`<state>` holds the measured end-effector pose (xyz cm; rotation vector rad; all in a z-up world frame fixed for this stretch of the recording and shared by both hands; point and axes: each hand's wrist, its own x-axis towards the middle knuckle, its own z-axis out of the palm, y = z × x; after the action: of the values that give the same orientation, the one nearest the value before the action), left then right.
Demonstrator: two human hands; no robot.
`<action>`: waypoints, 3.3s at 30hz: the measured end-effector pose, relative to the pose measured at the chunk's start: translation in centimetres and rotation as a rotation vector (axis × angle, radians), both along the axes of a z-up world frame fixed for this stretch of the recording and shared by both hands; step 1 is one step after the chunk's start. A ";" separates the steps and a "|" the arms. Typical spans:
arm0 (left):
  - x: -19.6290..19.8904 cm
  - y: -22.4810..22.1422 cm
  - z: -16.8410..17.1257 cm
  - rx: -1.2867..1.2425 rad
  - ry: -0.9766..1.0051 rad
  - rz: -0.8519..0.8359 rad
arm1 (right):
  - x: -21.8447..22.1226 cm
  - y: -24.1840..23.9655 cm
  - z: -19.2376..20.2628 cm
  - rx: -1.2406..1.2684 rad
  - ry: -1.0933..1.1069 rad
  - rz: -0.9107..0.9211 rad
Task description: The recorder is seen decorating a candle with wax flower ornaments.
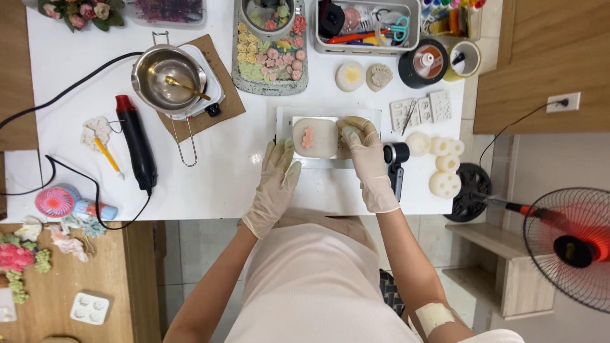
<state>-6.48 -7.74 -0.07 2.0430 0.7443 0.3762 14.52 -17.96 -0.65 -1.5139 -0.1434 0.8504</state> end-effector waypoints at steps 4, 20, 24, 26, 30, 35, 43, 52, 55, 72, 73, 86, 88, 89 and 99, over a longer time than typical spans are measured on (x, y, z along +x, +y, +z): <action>-0.8 -0.1 -0.1 0.052 0.057 0.028 | 2.2 0.7 -0.8 0.017 -0.031 0.106; -0.2 6.8 -14.6 0.442 0.279 0.213 | 5.5 10.5 3.9 -0.510 -0.728 0.577; 0.5 6.9 -14.3 0.556 0.382 0.163 | 6.2 14.2 2.3 -0.537 -0.974 0.776; 0.6 7.0 -13.9 0.520 0.386 0.171 | 6.5 15.9 -0.2 -0.561 -1.129 0.856; 0.5 7.3 -14.0 0.485 0.358 0.200 | 4.9 21.0 -1.8 -0.786 -1.223 1.104; 0.7 7.7 -13.7 0.444 0.390 0.202 | 5.8 22.2 -9.8 -0.491 -1.680 1.049; 0.5 7.8 -13.5 0.434 0.401 0.177 | 5.8 22.3 -12.1 -0.573 -1.452 0.991; 0.7 7.6 -14.1 0.425 0.410 0.168 | 6.5 21.9 -9.8 -0.416 -1.514 0.948; 0.7 7.5 -14.2 0.432 0.424 0.158 | 6.2 20.6 -5.5 -0.407 -1.325 0.873; 0.6 6.9 -13.6 0.471 0.381 0.139 | 4.2 4.7 6.1 -0.352 -0.352 0.516; 0.6 6.9 -13.6 0.476 0.377 0.135 | 4.1 4.5 6.2 -0.349 -0.354 0.509; 0.6 6.7 -13.6 0.463 0.397 0.131 | 3.9 4.8 4.6 -0.298 -0.847 0.836; 0.6 6.7 -13.6 0.460 0.402 0.127 | 3.8 5.2 4.6 -0.281 -0.920 0.878; 0.6 6.7 -13.6 0.459 0.397 0.131 | 3.6 5.4 4.9 -0.310 -0.882 0.859; 0.6 6.7 -13.6 0.455 0.386 0.141 | 2.8 4.5 4.9 -0.308 -0.875 0.703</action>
<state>-5.89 -1.02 -13.71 2.5391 1.1215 0.2456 17.28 -13.46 4.23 -2.0861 -1.2934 0.6945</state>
